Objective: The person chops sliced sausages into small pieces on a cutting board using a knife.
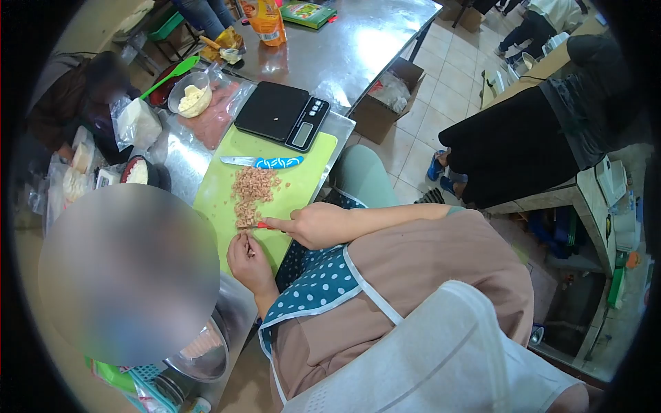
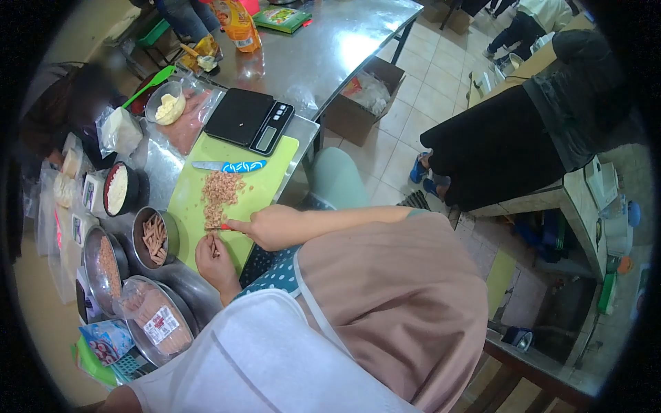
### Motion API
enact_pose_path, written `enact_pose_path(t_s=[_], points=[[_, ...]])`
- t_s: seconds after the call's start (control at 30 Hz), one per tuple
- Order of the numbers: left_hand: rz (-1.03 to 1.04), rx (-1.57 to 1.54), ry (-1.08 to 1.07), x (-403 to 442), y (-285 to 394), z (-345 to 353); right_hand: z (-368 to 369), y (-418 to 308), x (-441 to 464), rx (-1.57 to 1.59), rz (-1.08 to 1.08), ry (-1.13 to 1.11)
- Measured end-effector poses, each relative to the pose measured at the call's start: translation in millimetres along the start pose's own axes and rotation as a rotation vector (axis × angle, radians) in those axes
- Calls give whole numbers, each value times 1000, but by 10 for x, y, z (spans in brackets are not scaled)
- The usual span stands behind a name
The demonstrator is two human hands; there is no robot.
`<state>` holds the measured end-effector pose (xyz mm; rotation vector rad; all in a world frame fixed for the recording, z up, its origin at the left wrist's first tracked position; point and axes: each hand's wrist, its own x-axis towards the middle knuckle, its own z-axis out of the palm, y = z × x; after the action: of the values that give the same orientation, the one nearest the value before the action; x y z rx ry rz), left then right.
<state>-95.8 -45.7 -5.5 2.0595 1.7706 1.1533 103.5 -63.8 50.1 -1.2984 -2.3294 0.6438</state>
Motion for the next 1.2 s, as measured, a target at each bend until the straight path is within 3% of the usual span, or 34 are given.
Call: enact_pose_path(t_s=[0.17,0.57,0.87,1.0,1.2], points=[[126,127,6,24,30,-45,42,36,-24,32,-2,26],[68,77,-63,66,137,-124,3,40,3,59,14,19],[-88,-117,-277,175,118,-269,-10,30,11,-22,52,-6],[-7,-25,-205,207,124,-359,-8,69,31,37,47,18],[-228,-91,-29,213,23,-407,-6,103,38,60,33,56]])
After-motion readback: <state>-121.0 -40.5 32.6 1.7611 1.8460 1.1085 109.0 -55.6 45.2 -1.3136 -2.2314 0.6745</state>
